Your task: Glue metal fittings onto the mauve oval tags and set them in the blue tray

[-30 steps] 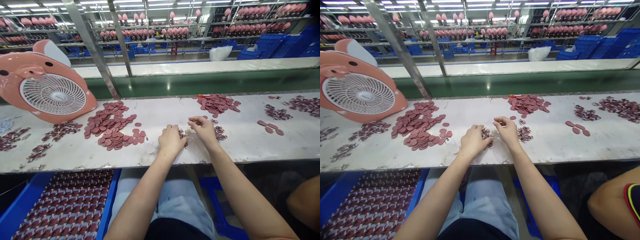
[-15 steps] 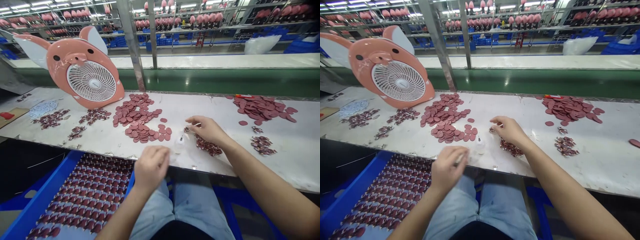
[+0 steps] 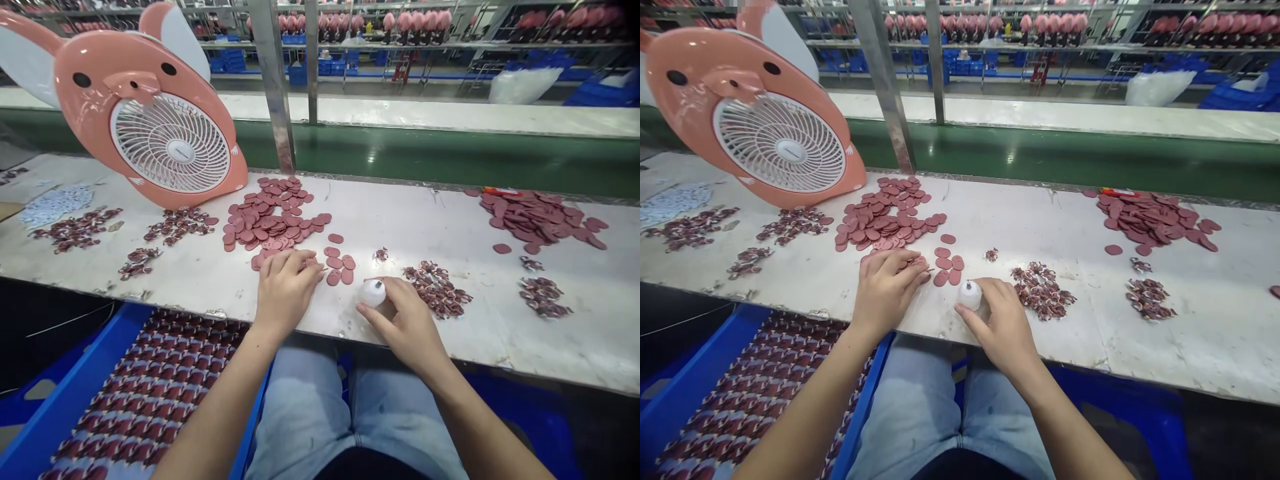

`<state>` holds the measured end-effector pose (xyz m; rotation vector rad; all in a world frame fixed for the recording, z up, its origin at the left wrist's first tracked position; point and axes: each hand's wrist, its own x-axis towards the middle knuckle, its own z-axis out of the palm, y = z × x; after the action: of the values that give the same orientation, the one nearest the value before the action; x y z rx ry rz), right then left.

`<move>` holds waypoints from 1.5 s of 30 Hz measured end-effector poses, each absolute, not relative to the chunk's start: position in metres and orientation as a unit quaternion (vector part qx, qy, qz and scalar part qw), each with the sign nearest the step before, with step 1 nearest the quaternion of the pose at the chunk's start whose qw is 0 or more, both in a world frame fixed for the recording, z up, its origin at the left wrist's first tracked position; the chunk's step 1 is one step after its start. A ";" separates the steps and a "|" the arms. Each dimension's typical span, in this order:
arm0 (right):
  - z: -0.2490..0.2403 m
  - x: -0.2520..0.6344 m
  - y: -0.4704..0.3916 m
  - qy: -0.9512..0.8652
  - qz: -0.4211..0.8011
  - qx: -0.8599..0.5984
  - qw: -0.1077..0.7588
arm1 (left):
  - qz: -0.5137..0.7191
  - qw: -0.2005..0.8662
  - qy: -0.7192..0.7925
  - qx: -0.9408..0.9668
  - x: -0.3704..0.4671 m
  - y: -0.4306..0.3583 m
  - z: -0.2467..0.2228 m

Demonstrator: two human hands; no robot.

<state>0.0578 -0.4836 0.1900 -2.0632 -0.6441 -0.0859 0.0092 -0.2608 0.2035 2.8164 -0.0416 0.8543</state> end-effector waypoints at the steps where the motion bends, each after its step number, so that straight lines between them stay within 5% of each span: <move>1: 0.191 0.058 -0.483 -0.264 -0.036 -0.837 0.477 | 0.306 0.133 0.003 0.943 0.005 -0.261 0.204; 7: 0.185 0.056 -0.485 -0.255 -0.027 -0.799 0.544 | 0.226 0.230 0.049 0.945 0.031 -0.273 0.215; 16: 0.180 0.049 -0.498 -0.209 0.004 -0.756 0.620 | 0.009 0.266 -0.131 0.955 0.088 -0.287 0.228; 23: 0.190 0.037 -0.495 -0.156 0.093 -0.682 0.708 | 0.107 0.314 -0.072 0.940 0.006 -0.284 0.230; 33: 0.203 0.001 -0.469 -0.090 0.275 -0.561 0.776 | 0.179 0.705 0.074 0.682 -0.072 -0.341 0.195; 40: 0.197 -0.015 -0.471 -0.088 0.323 -0.570 0.750 | 0.235 0.751 0.080 0.612 -0.084 -0.351 0.173; 45: 0.193 -0.016 -0.506 -0.114 0.289 -0.655 0.689 | 0.162 0.863 0.194 0.437 -0.096 -0.349 0.180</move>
<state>-0.0159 -0.5061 0.1934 -1.4646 -0.2542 0.6467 -0.0958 -0.3488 0.1800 0.9163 0.4073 0.3388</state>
